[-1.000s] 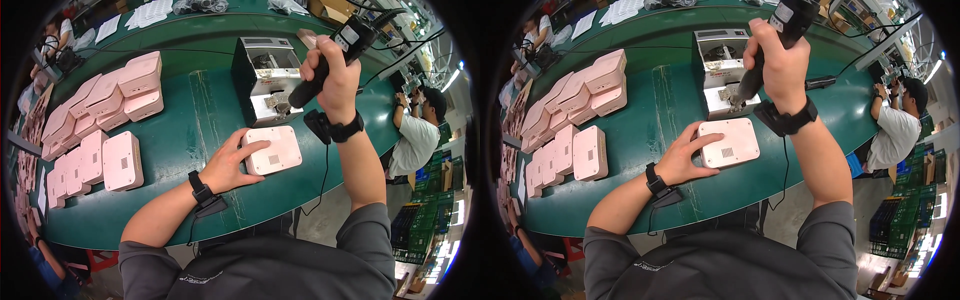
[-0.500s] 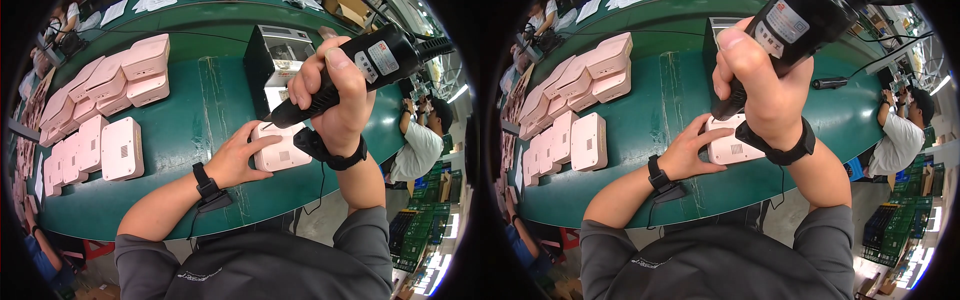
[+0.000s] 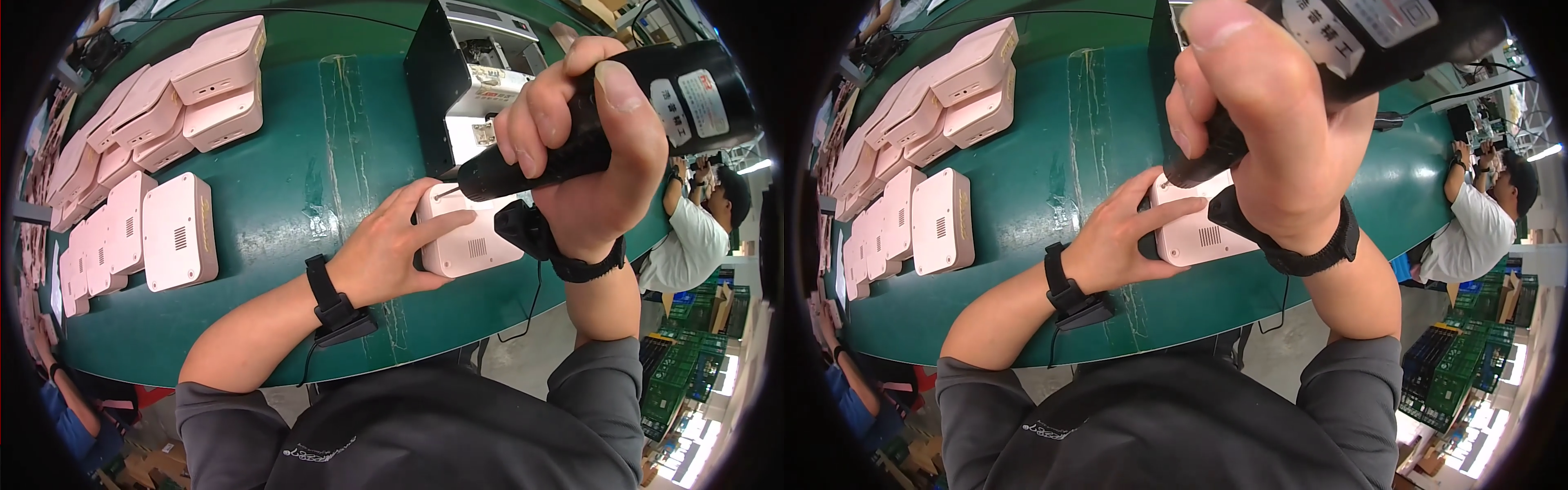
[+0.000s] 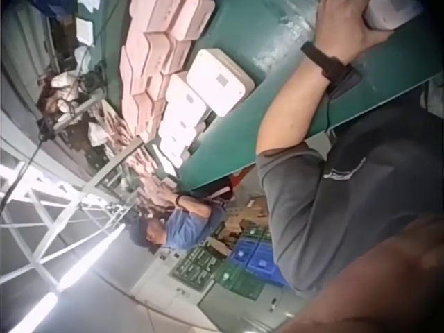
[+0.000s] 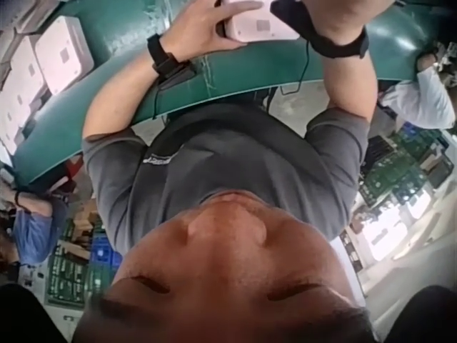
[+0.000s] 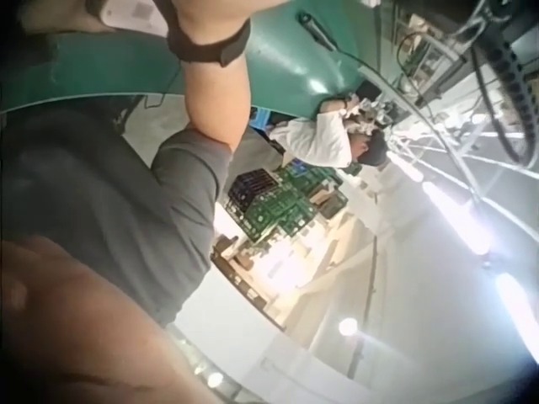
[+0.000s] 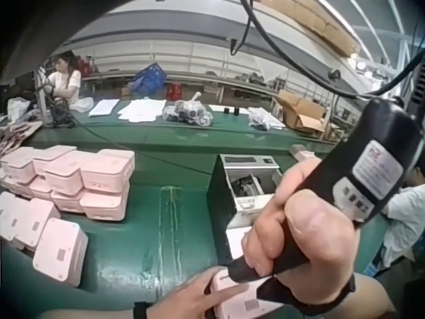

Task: The person picks up a pink device, places it on the table, and uses a power screwdriver to drive screws into its base. After finishing, they set the device aside and repeat the process with another pink device from the stack.

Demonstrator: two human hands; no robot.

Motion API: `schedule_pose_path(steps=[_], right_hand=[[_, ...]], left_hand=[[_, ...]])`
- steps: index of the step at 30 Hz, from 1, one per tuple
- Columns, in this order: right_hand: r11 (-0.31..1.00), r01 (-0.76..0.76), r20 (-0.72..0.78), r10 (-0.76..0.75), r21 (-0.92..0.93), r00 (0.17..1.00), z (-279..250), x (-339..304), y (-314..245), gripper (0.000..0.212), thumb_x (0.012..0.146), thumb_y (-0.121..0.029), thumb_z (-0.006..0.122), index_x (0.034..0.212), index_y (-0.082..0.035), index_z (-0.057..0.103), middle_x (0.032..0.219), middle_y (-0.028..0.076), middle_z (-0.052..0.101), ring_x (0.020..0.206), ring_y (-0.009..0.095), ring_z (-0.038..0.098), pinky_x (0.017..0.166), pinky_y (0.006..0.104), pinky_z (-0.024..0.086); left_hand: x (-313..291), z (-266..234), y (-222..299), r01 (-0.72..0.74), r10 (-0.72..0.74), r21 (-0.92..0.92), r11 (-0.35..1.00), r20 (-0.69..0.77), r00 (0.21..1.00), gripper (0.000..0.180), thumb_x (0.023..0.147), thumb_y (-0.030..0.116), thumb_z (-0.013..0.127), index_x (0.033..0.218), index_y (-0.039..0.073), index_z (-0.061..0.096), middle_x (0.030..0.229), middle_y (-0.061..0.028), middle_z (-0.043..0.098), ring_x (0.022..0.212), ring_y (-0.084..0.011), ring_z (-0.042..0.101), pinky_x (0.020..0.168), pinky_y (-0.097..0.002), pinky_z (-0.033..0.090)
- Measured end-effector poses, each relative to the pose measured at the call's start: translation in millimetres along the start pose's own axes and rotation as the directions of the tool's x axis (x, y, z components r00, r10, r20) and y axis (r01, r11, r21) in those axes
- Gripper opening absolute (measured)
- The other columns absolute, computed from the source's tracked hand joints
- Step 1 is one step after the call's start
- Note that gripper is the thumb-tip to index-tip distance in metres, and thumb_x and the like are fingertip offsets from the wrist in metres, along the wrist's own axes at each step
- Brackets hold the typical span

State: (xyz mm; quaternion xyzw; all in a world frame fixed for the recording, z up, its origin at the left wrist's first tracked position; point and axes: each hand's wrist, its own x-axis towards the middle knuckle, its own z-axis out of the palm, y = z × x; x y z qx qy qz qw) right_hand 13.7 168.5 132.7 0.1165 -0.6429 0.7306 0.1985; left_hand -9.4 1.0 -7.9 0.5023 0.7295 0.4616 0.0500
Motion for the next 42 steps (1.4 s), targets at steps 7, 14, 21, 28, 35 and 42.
schedule_pose_path(steps=[7, 14, 21, 28, 35, 42], right_hand=[[0.992, -0.041, 0.038, 0.046, -0.122, 0.998, 11, -13, -18, 0.031, 0.099, -0.034, 0.040, 0.111, -0.006, 0.049, 0.071, 0.005, 0.049, 0.052, 0.016, 0.046, 0.057, 0.0340, 0.043], [0.974, -0.053, -0.004, 0.053, -0.219, 0.999, 16, -8, -18, 0.031, 0.099, -0.035, 0.041, 0.110, -0.007, 0.049, 0.070, 0.005, 0.049, 0.051, 0.016, 0.046, 0.057, 0.0339, 0.042], [0.976, -0.095, 0.022, 0.101, -0.194, 0.995, 18, -11, -16, 0.027, 0.099, -0.034, 0.042, 0.106, -0.008, 0.049, 0.070, 0.004, 0.048, 0.051, 0.015, 0.045, 0.057, 0.0335, 0.042], [1.000, 0.017, 0.112, -0.020, 0.023, 0.993, 4, -5, 10, 0.023, 0.099, -0.032, 0.043, 0.102, -0.009, 0.047, 0.068, 0.003, 0.046, 0.050, 0.015, 0.042, 0.056, 0.0329, 0.041], [0.997, 0.040, -0.044, -0.044, -0.069, 0.998, 13, 1, 9, 0.023, 0.098, -0.030, 0.048, 0.094, -0.007, 0.050, 0.068, 0.005, 0.049, 0.051, 0.016, 0.046, 0.057, 0.0337, 0.043], [0.971, 0.216, -0.208, -0.233, -0.100, 0.950, -33, 10, -30, 0.020, 0.097, -0.022, 0.055, 0.090, -0.003, 0.054, 0.068, 0.007, 0.052, 0.054, 0.018, 0.051, 0.057, 0.0352, 0.045]], left_hand=[[-1, 0, -1, 0.015, -0.015, -0.017, 1.000, 0.016, 1.000, 0.078, 0.062, 0.021, 0.089, 0.134, 0.023, 0.060, 0.139, -0.0185, 0.044, 0.123, -0.0391, 0.052, 0.101, -0.0449, 0.050], [-2, 1, 1, 0.011, -0.011, 0.001, 1.000, -0.005, 1.000, 0.078, 0.061, 0.021, 0.089, 0.134, 0.023, 0.061, 0.140, -0.0186, 0.044, 0.123, -0.0392, 0.052, 0.101, -0.0445, 0.050], [-3, 2, -2, 0.008, -0.008, 0.011, 1.000, -0.003, 1.000, 0.077, 0.061, 0.021, 0.088, 0.133, 0.022, 0.062, 0.140, -0.0192, 0.043, 0.124, -0.0388, 0.052, 0.101, -0.0445, 0.049], [-5, 4, -3, -0.005, 0.006, 0.018, 1.000, -0.035, 0.999, 0.077, 0.060, 0.020, 0.088, 0.133, 0.021, 0.063, 0.141, -0.0200, 0.044, 0.124, -0.0389, 0.052, 0.101, -0.0444, 0.049], [-2, 3, 0, 0.001, -0.001, -0.010, 1.000, -0.015, 1.000, 0.077, 0.061, 0.020, 0.089, 0.132, 0.022, 0.063, 0.138, -0.0202, 0.046, 0.123, -0.0393, 0.053, 0.102, -0.0439, 0.049], [1, -5, -1, 0.046, -0.043, -0.077, 0.996, 0.045, 0.998, 0.076, 0.063, 0.018, 0.089, 0.133, 0.021, 0.062, 0.138, -0.0179, 0.046, 0.117, -0.0359, 0.058, 0.102, -0.0416, 0.050]])
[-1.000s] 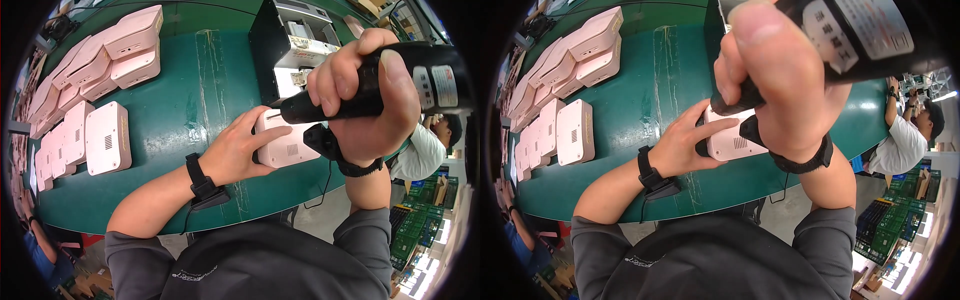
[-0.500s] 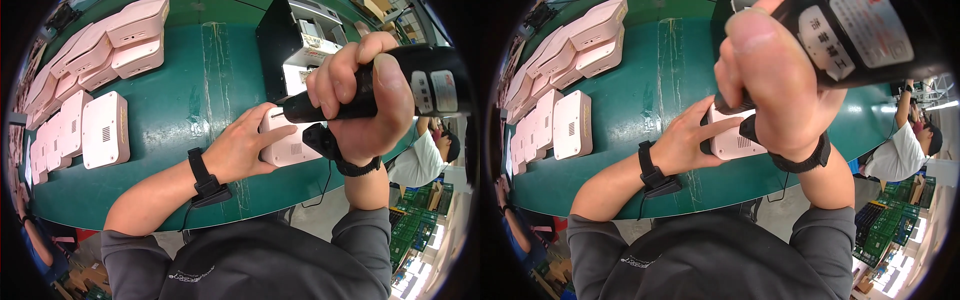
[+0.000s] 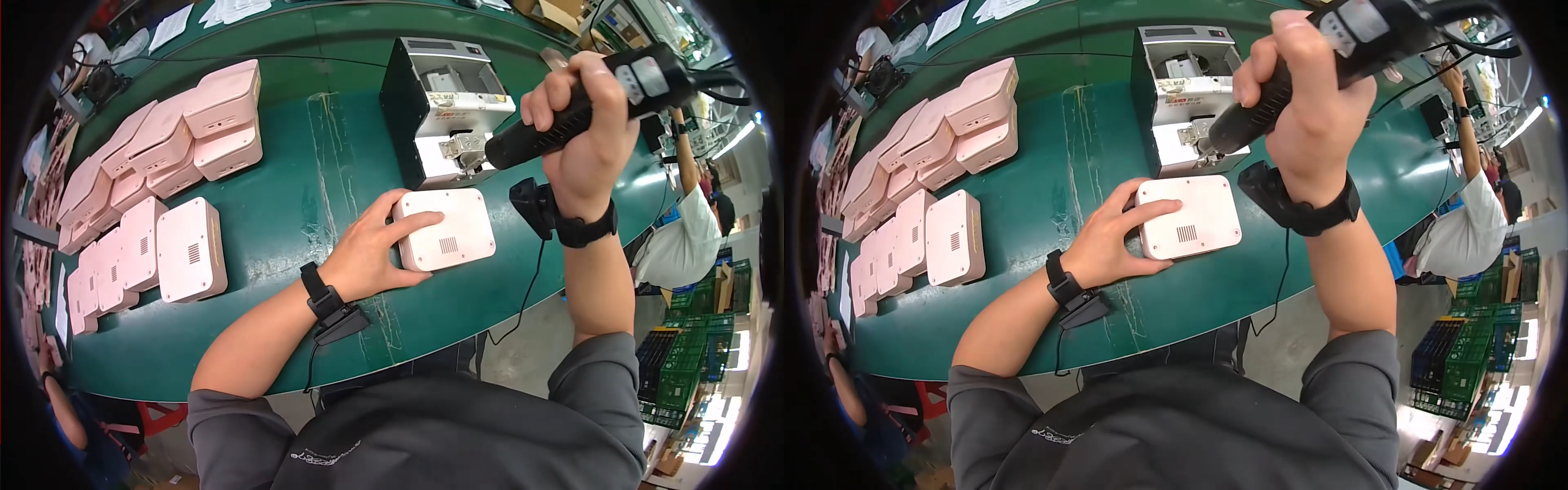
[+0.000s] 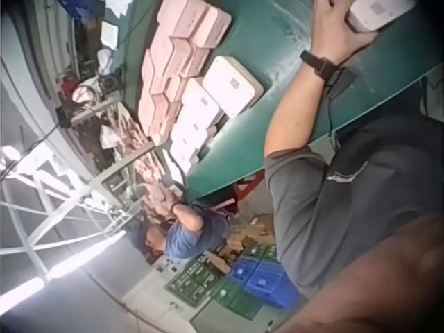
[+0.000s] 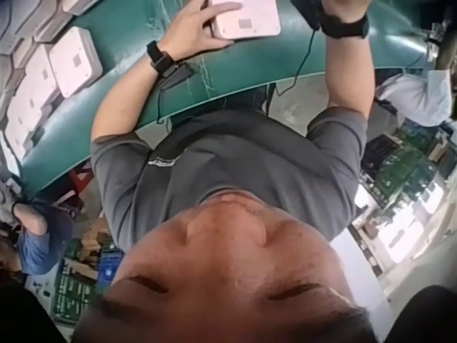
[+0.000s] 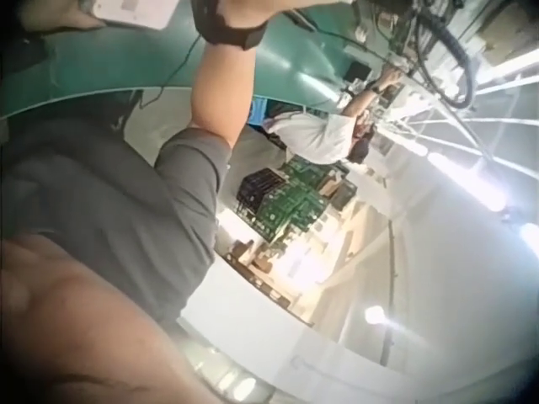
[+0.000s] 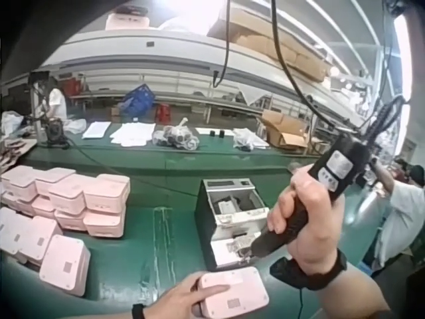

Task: The person picks up a pink device, places it on the table, and uses a power screwdriver to drive screws into its base. After finishing, they set the device aside and repeat the process with another pink device from the stack.

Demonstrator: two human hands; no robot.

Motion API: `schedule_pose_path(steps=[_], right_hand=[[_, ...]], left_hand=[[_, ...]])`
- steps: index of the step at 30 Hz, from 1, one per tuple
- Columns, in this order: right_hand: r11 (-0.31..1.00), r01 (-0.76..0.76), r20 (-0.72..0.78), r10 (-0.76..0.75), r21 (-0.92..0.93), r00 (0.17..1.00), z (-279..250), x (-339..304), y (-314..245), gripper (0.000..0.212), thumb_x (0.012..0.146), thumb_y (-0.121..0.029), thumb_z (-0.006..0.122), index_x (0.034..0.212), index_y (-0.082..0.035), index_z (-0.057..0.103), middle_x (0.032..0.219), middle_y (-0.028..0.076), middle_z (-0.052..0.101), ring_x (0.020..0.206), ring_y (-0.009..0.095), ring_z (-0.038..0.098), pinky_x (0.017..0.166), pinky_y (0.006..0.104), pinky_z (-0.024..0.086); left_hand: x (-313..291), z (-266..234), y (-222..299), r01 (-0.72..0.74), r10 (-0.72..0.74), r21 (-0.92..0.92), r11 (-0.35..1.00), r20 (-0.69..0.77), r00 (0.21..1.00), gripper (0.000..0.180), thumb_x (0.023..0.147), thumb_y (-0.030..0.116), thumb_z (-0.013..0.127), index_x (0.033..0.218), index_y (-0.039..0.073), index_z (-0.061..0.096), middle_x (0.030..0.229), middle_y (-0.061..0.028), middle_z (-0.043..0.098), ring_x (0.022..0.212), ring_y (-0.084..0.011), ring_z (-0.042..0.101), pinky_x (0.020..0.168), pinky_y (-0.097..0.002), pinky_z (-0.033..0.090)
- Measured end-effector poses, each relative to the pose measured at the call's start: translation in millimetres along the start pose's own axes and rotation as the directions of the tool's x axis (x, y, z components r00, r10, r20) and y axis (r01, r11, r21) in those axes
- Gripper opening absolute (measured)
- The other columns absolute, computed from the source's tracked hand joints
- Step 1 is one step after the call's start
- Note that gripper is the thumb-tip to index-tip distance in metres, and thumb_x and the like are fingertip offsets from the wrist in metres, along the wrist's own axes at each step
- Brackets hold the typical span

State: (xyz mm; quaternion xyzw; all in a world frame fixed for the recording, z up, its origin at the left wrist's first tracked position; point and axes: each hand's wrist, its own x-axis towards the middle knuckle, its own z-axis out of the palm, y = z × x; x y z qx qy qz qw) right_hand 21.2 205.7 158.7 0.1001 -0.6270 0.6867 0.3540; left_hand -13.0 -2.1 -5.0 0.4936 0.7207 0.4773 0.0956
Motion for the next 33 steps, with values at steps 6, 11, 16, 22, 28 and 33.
schedule_pose_path(steps=[6, 11, 16, 22, 28, 33], right_hand=[[0.983, 0.020, -0.089, -0.037, -0.184, 0.995, -14, 13, 15, 0.021, 0.097, -0.021, 0.056, 0.092, -0.001, 0.055, 0.067, 0.006, 0.052, 0.053, 0.018, 0.051, 0.056, 0.0345, 0.044], [0.967, -0.113, -0.100, 0.093, -0.226, 0.991, -13, 13, 15, 0.022, 0.097, -0.022, 0.055, 0.092, -0.001, 0.055, 0.067, 0.006, 0.051, 0.053, 0.017, 0.050, 0.056, 0.0340, 0.044], [0.976, -0.147, -0.086, 0.135, -0.163, 0.987, -26, -25, -8, 0.022, 0.098, -0.024, 0.054, 0.096, -0.002, 0.054, 0.067, 0.005, 0.051, 0.053, 0.016, 0.050, 0.056, 0.0337, 0.044], [0.981, -0.125, -0.056, 0.118, -0.151, 0.991, -40, -50, -23, 0.021, 0.098, -0.025, 0.052, 0.099, -0.004, 0.052, 0.067, 0.005, 0.051, 0.052, 0.015, 0.049, 0.056, 0.0337, 0.044], [0.979, -0.130, -0.044, 0.125, -0.155, 0.991, -46, -63, -18, 0.020, 0.098, -0.025, 0.051, 0.100, -0.005, 0.052, 0.068, 0.005, 0.051, 0.051, 0.015, 0.048, 0.056, 0.0338, 0.045], [0.980, -0.158, -0.092, 0.147, -0.122, 0.985, -54, -68, -4, 0.020, 0.097, -0.027, 0.050, 0.098, -0.007, 0.051, 0.067, 0.004, 0.049, 0.049, 0.015, 0.045, 0.055, 0.0338, 0.043]], left_hand=[[1, 0, 1, -0.006, 0.006, -0.003, 1.000, -0.004, 1.000, 0.074, 0.064, 0.019, 0.090, 0.132, 0.020, 0.062, 0.138, -0.0161, 0.044, 0.117, -0.0349, 0.058, 0.103, -0.0417, 0.050], [0, 0, -1, 0.008, -0.007, 0.033, 0.999, -0.031, 1.000, 0.075, 0.063, 0.019, 0.090, 0.132, 0.021, 0.062, 0.137, -0.0164, 0.045, 0.118, -0.0353, 0.057, 0.102, -0.0422, 0.051], [-2, -1, -3, 0.010, -0.008, 0.034, 0.999, -0.048, 0.999, 0.077, 0.062, 0.020, 0.090, 0.133, 0.022, 0.061, 0.135, -0.0166, 0.046, 0.118, -0.0363, 0.056, 0.099, -0.0423, 0.052], [0, 1, -3, 0.007, -0.005, 0.049, 0.999, -0.043, 0.999, 0.076, 0.063, 0.020, 0.090, 0.133, 0.022, 0.060, 0.134, -0.0166, 0.046, 0.118, -0.0359, 0.056, 0.099, -0.0419, 0.052], [-1, 2, -1, -0.006, 0.009, 0.053, 0.999, -0.056, 0.998, 0.076, 0.062, 0.017, 0.090, 0.132, 0.021, 0.061, 0.134, -0.0160, 0.046, 0.116, -0.0346, 0.058, 0.096, -0.0409, 0.054], [1, 2, 0, -0.008, 0.012, 0.072, 0.997, -0.057, 0.998, 0.077, 0.060, 0.015, 0.091, 0.131, 0.021, 0.062, 0.132, -0.0153, 0.048, 0.114, -0.0333, 0.059, 0.095, -0.0396, 0.056]])
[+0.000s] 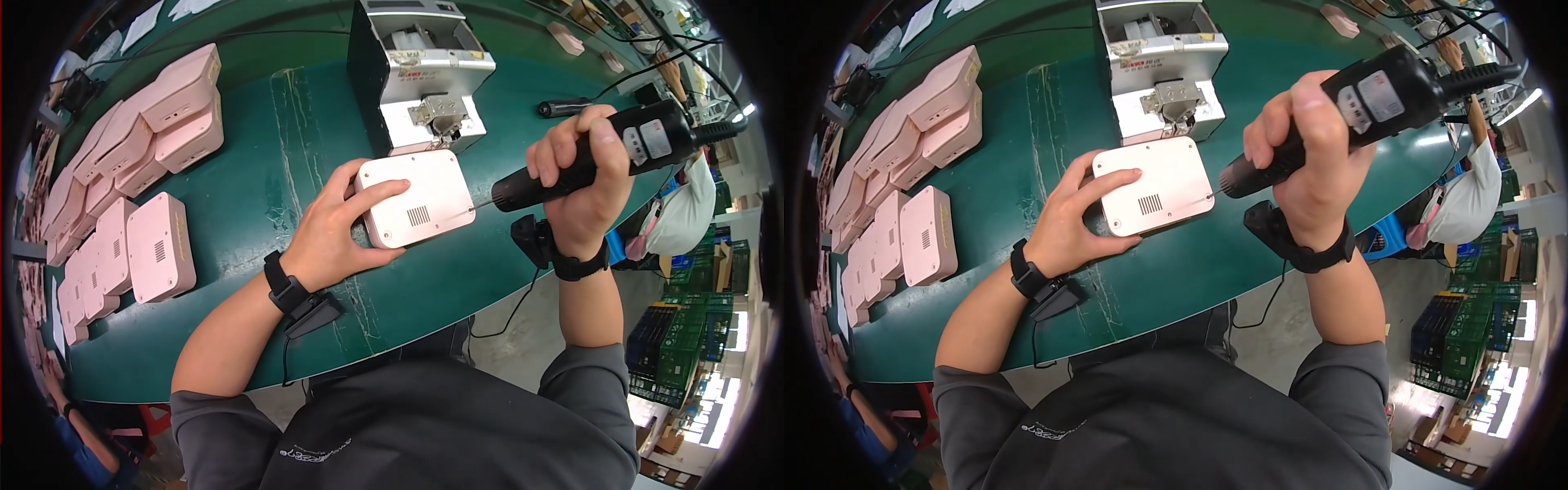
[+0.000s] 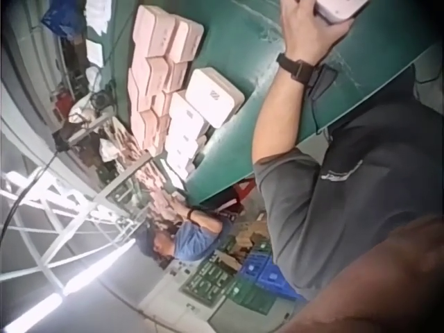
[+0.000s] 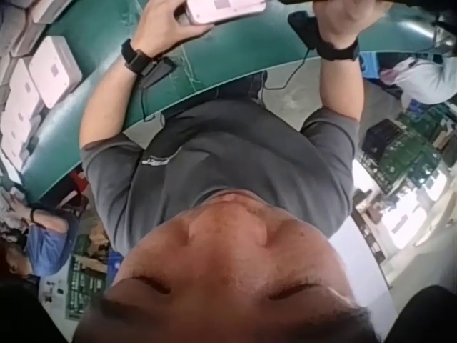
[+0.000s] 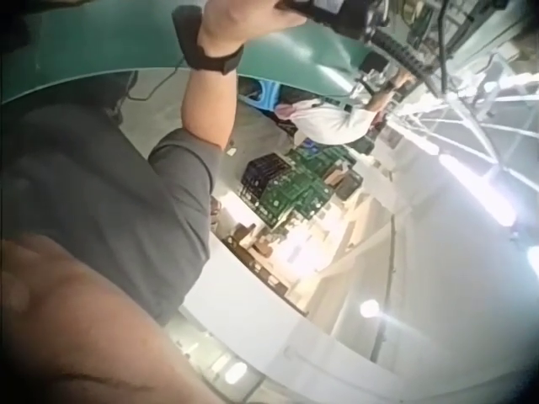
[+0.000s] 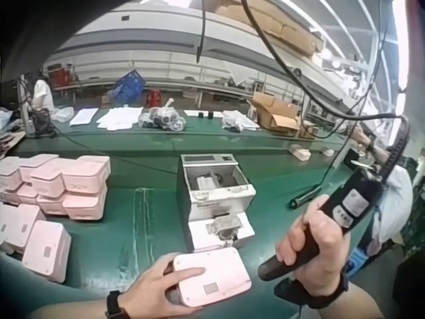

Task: The person picks up a pink device, places it on the table, and uses a power screwdriver to drive screws into its base. After finishing, they set the device aside and repeat the process with another pink device from the stack.

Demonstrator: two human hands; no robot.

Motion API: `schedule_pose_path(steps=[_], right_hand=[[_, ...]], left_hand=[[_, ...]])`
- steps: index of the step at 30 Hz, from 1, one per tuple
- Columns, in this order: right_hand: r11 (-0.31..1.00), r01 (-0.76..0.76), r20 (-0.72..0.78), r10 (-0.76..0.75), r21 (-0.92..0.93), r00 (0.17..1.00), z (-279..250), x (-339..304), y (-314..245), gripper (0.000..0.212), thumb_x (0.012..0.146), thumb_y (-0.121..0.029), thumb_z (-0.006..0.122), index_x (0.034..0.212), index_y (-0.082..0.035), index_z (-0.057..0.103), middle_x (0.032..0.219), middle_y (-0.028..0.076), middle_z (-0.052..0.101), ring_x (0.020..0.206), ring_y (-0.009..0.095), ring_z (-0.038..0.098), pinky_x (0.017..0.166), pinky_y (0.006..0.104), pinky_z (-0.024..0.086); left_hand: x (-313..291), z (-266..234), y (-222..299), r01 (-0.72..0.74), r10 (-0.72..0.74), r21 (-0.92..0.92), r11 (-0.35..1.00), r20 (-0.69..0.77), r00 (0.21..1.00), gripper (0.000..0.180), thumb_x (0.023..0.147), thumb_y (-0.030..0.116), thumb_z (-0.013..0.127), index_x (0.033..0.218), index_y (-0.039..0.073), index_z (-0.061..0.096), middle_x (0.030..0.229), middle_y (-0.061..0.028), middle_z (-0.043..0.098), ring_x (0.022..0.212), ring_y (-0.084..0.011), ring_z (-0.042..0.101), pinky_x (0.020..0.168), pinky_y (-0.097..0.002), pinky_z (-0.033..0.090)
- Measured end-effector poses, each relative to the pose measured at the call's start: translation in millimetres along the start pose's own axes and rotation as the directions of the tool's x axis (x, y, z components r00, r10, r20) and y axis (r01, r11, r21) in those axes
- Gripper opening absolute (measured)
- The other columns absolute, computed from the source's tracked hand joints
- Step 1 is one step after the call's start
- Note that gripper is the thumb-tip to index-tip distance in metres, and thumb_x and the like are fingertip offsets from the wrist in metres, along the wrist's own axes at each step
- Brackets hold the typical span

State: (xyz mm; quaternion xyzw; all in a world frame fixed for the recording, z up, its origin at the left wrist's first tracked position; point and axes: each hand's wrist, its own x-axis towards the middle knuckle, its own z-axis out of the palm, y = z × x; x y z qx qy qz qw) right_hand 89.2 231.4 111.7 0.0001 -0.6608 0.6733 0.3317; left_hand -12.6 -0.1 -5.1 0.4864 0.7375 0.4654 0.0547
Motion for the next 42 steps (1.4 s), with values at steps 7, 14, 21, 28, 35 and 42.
schedule_pose_path(steps=[7, 14, 21, 28, 35, 42], right_hand=[[0.998, -0.012, 0.022, 0.010, 0.062, 1.000, -6, -4, 6, 0.020, 0.097, -0.028, 0.050, 0.097, -0.008, 0.050, 0.067, 0.003, 0.047, 0.050, 0.015, 0.044, 0.055, 0.0338, 0.042], [0.999, -0.009, 0.057, 0.011, -0.037, 0.998, 11, 15, -6, 0.022, 0.097, -0.028, 0.050, 0.099, -0.006, 0.051, 0.067, 0.004, 0.047, 0.051, 0.015, 0.045, 0.057, 0.0345, 0.042], [0.986, 0.163, -0.019, -0.163, 0.031, 0.986, 45, 72, 1, 0.023, 0.099, -0.027, 0.051, 0.097, -0.004, 0.054, 0.067, 0.005, 0.048, 0.052, 0.016, 0.047, 0.058, 0.0348, 0.044], [1.000, 0.017, 0.023, -0.016, -0.025, 1.000, 45, 57, -2, 0.026, 0.100, -0.030, 0.049, 0.098, -0.004, 0.054, 0.067, 0.004, 0.048, 0.053, 0.016, 0.047, 0.058, 0.0343, 0.043], [0.996, 0.005, 0.192, -0.022, 0.088, 0.981, 37, -1, -27, 0.027, 0.099, -0.032, 0.047, 0.106, -0.006, 0.049, 0.068, 0.003, 0.047, 0.050, 0.015, 0.046, 0.056, 0.0339, 0.043], [0.996, -0.022, 0.208, 0.004, 0.083, 0.978, 34, -15, -13, 0.028, 0.098, -0.035, 0.047, 0.106, -0.008, 0.047, 0.068, 0.003, 0.047, 0.048, 0.015, 0.045, 0.054, 0.0338, 0.043]], left_hand=[[2, 0, 1, 0.027, -0.027, -0.009, 1.000, 0.000, 1.000, 0.078, 0.059, 0.014, 0.091, 0.131, 0.021, 0.062, 0.132, -0.0151, 0.048, 0.112, -0.0328, 0.060, 0.094, -0.0395, 0.056], [1, -1, -1, 0.007, -0.006, 0.010, 1.000, -0.011, 1.000, 0.078, 0.059, 0.015, 0.091, 0.131, 0.021, 0.063, 0.132, -0.0151, 0.048, 0.113, -0.0327, 0.060, 0.094, -0.0397, 0.056], [-1, -1, 1, 0.035, -0.035, -0.030, 0.999, -0.004, 0.999, 0.076, 0.060, 0.018, 0.091, 0.131, 0.021, 0.062, 0.134, -0.0155, 0.047, 0.115, -0.0337, 0.058, 0.096, -0.0407, 0.054], [-4, 0, -5, 0.049, -0.048, -0.079, 0.996, 0.015, 0.999, 0.076, 0.063, 0.020, 0.090, 0.133, 0.023, 0.061, 0.136, -0.0164, 0.045, 0.119, -0.0359, 0.056, 0.100, -0.0421, 0.051], [-4, 0, -6, 0.046, -0.046, -0.048, 0.998, 0.003, 0.999, 0.076, 0.062, 0.019, 0.090, 0.133, 0.023, 0.061, 0.137, -0.0166, 0.044, 0.119, -0.0354, 0.057, 0.101, -0.0416, 0.051], [-5, 4, -7, 0.039, -0.040, -0.056, 0.998, -0.022, 0.999, 0.076, 0.061, 0.020, 0.090, 0.132, 0.025, 0.062, 0.137, -0.0169, 0.046, 0.117, -0.0354, 0.057, 0.098, -0.0420, 0.052]])
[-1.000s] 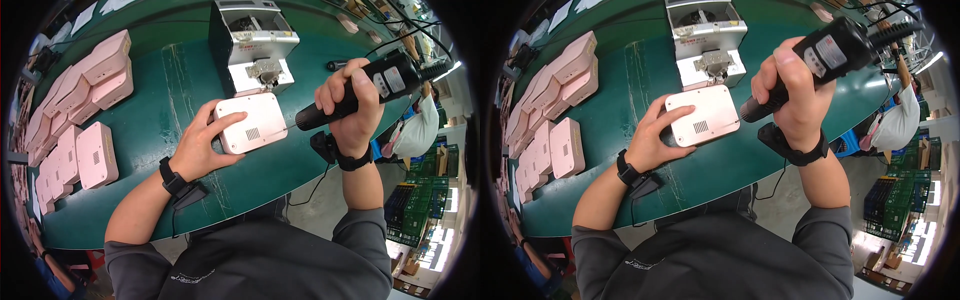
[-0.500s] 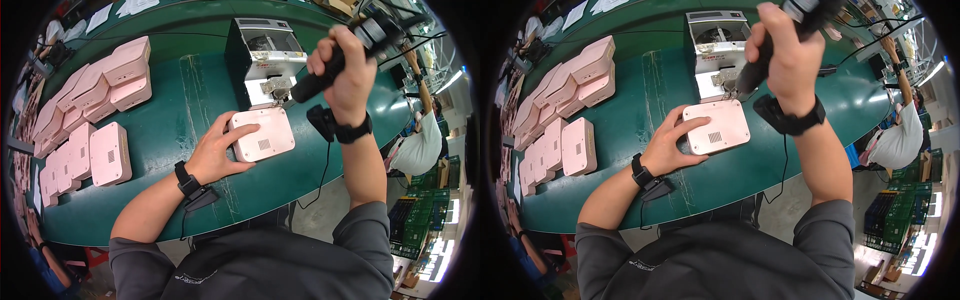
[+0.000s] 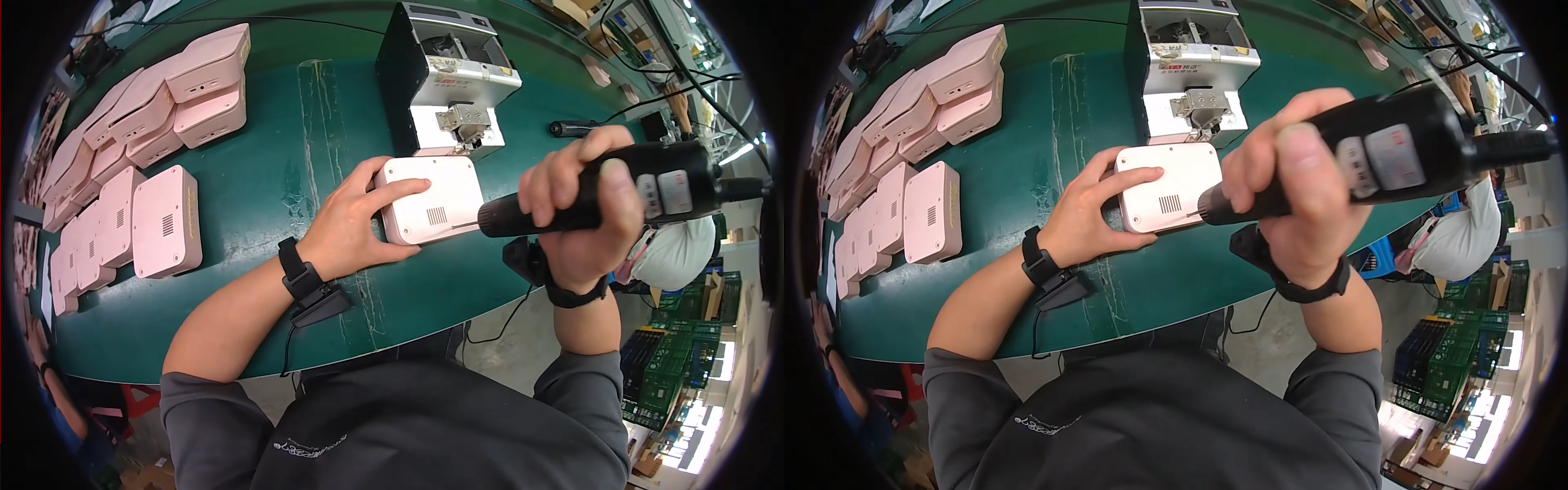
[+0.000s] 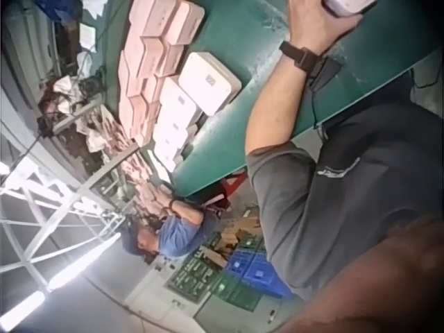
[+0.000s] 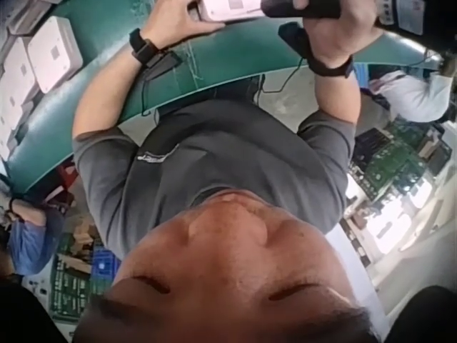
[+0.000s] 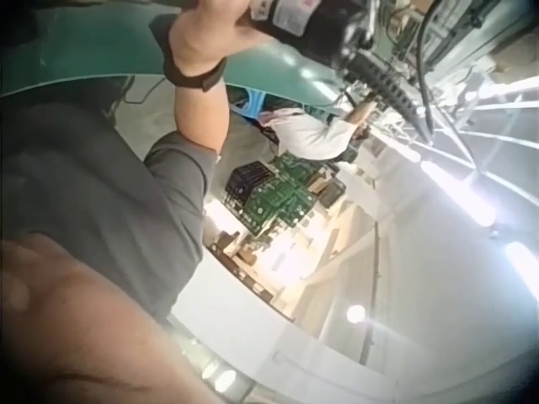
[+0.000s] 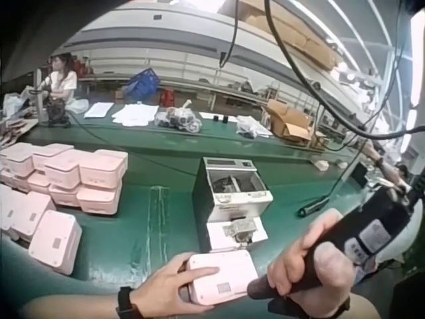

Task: The person picks up a pink device, places it on the table, and uses a power screwdriver to drive screws into its base. After finishing, they set the device aside and repeat the process with another pink device from the stack.

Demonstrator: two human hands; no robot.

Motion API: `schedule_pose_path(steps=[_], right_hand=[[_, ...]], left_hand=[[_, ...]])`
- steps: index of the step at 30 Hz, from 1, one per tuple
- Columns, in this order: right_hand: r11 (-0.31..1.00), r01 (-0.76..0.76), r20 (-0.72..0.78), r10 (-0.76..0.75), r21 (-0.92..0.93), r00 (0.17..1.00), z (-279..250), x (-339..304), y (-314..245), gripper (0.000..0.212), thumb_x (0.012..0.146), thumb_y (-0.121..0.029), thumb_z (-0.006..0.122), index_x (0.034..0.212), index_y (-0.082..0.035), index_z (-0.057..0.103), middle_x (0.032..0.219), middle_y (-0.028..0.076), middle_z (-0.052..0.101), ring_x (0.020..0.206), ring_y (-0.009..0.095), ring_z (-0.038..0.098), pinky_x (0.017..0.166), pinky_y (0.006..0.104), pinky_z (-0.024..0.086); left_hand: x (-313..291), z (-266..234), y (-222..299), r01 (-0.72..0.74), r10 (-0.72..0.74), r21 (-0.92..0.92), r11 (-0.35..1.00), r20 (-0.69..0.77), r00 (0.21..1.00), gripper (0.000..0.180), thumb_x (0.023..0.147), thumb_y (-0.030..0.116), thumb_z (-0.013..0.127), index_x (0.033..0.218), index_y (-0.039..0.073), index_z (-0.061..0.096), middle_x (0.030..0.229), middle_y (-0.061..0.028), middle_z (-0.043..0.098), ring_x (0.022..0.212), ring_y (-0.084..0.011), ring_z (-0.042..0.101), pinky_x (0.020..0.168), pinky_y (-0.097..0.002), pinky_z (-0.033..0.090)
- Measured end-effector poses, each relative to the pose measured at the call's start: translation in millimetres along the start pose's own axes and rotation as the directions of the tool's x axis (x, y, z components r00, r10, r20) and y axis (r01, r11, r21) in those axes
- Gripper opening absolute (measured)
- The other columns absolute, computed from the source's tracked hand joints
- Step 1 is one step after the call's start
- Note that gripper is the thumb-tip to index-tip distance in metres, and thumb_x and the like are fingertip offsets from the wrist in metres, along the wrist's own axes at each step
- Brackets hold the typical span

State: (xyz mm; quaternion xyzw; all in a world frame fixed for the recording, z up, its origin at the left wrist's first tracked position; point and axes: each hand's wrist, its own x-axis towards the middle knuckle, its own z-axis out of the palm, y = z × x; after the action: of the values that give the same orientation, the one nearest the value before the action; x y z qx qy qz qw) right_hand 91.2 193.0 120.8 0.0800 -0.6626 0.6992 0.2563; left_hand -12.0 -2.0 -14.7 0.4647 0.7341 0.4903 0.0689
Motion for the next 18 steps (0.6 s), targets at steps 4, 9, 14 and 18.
schedule_pose_path(steps=[4, 9, 14, 18], right_hand=[[1.000, 0.000, -0.003, 0.000, 0.008, 1.000, -2, -4, 11, 0.028, 0.097, -0.035, 0.048, 0.103, -0.008, 0.045, 0.067, 0.003, 0.047, 0.047, 0.015, 0.044, 0.052, 0.0336, 0.043], [0.999, -0.008, 0.019, 0.007, 0.050, 1.000, -3, -7, 11, 0.026, 0.096, -0.034, 0.050, 0.102, -0.009, 0.045, 0.067, 0.003, 0.047, 0.047, 0.014, 0.044, 0.052, 0.0340, 0.042], [1.000, -0.020, 0.049, 0.020, 0.004, 0.999, 4, 0, 12, 0.023, 0.097, -0.031, 0.049, 0.103, -0.008, 0.045, 0.066, 0.004, 0.046, 0.049, 0.015, 0.044, 0.054, 0.0352, 0.043], [0.998, 0.064, -0.087, -0.065, -0.006, 0.994, -2, 33, 1, 0.022, 0.098, -0.028, 0.050, 0.103, -0.006, 0.049, 0.067, 0.005, 0.047, 0.051, 0.016, 0.046, 0.056, 0.0358, 0.044]], left_hand=[[-1, 1, -1, 0.011, -0.012, -0.013, 1.000, -0.018, 1.000, 0.076, 0.060, 0.019, 0.090, 0.131, 0.025, 0.064, 0.137, -0.0165, 0.047, 0.116, -0.0349, 0.058, 0.098, -0.0417, 0.053], [0, 1, -1, 0.012, -0.012, -0.021, 1.000, -0.033, 0.999, 0.075, 0.059, 0.019, 0.090, 0.130, 0.025, 0.064, 0.136, -0.0160, 0.048, 0.115, -0.0346, 0.058, 0.097, -0.0414, 0.053], [1, -2, -3, -0.022, 0.022, -0.003, 1.000, -0.023, 1.000, 0.075, 0.060, 0.020, 0.090, 0.130, 0.025, 0.064, 0.137, -0.0162, 0.046, 0.117, -0.0353, 0.057, 0.098, -0.0420, 0.053], [-2, -2, 0, 0.022, -0.022, 0.001, 1.000, 0.023, 1.000, 0.076, 0.062, 0.021, 0.090, 0.132, 0.026, 0.062, 0.138, -0.0167, 0.044, 0.118, -0.0363, 0.056, 0.099, -0.0428, 0.051]])
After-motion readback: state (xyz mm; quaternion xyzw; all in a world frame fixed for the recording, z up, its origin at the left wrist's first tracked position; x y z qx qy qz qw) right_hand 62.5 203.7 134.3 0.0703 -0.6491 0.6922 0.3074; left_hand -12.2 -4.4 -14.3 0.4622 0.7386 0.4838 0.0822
